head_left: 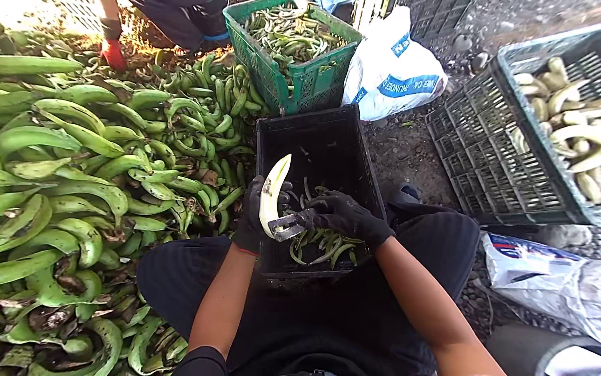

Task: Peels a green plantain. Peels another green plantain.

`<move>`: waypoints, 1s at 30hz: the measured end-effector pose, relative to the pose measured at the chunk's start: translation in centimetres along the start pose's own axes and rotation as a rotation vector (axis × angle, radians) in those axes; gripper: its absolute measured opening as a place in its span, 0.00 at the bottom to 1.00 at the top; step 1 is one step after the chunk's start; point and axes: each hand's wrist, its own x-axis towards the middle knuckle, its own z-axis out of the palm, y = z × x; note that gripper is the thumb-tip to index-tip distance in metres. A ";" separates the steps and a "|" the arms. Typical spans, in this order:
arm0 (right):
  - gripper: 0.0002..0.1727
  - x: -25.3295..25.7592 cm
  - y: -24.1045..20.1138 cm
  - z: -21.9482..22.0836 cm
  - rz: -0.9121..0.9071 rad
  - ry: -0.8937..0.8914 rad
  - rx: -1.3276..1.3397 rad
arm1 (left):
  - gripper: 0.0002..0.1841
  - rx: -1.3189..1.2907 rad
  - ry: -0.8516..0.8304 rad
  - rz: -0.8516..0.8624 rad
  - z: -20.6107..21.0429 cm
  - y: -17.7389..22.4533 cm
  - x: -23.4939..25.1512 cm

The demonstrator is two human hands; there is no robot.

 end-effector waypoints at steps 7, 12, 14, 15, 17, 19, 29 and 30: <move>0.24 1.9 1.0 0.9 0.347 0.207 -0.087 | 0.26 0.337 0.132 0.162 0.1 -0.8 -0.4; 0.28 2.8 3.4 -0.4 0.682 0.689 0.376 | 0.28 0.304 0.188 0.144 1.5 -0.3 -0.2; 0.30 2.2 2.7 -1.0 0.626 0.693 0.435 | 0.31 0.323 0.200 0.162 2.0 -0.1 -0.3; 0.29 1.9 2.2 -1.1 0.576 0.669 0.404 | 0.32 0.376 0.193 0.175 1.8 -0.1 -0.3; 0.32 1.7 1.5 -0.7 0.519 0.607 0.298 | 0.29 0.522 0.208 0.199 1.8 -0.1 -0.3; 0.37 1.5 1.3 -0.3 0.520 0.510 0.161 | 0.22 0.615 0.273 0.200 2.9 -0.2 -0.7; 0.39 1.1 4.2 -0.3 0.690 0.296 0.106 | 0.21 0.712 0.250 0.248 3.7 -0.3 -1.4; 0.39 0.9 4.2 -0.2 0.670 0.276 0.113 | 0.21 0.723 0.274 0.245 3.5 -0.2 -1.3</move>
